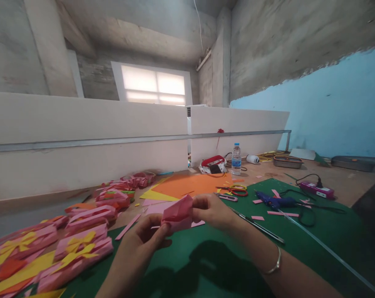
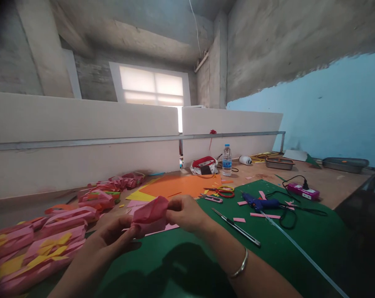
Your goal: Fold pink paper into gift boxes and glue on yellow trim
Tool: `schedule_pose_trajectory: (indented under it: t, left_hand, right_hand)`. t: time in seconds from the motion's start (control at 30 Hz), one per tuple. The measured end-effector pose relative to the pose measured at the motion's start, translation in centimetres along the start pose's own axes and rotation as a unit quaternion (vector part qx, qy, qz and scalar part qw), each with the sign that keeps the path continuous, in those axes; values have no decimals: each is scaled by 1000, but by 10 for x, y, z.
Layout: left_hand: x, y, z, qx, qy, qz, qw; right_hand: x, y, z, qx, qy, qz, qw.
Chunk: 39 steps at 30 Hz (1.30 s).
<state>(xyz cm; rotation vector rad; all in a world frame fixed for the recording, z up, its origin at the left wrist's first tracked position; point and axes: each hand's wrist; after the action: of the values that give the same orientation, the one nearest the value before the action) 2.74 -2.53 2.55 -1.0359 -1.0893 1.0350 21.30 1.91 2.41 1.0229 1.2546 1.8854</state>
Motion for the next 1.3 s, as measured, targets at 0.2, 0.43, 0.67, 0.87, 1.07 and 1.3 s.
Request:
schedule_pose_trajectory:
  t: [0.2,0.43,0.67,0.87,1.07,1.3]
  left_hand:
    - [5,7,-1,1,66,24,998]
    - [13,16,3,-130,31,159,978]
    - [14,18,3,-156,74,170,970]
    - [13,17,2,-174,68,140,972]
    - [8,14,0,-102,61,129,985]
    - [10,11,-1,-167,98,165,967]
  right_hand:
    - [0,-4,-12,-17,-46,18,999]
    - [-6,-1,-22,-197,-42,66,977]
    - [-6,2,-17,-187,-44,60,980]
    - [-4,0,-20,-131,-46,41,989]
    - [-3,-6,-21,-141,-40,14,989]
    - [-3,-5,-19,-121,-20,40,992]
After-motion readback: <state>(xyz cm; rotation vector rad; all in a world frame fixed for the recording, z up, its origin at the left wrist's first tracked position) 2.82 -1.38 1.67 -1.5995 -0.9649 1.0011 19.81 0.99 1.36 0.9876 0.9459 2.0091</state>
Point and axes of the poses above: each hand's wrist, its own x-axis towards the middle knuckle, its own z-axis out of the back of the hand, y = z × x, and after that the axes turned 8 degrees about y, right-handed
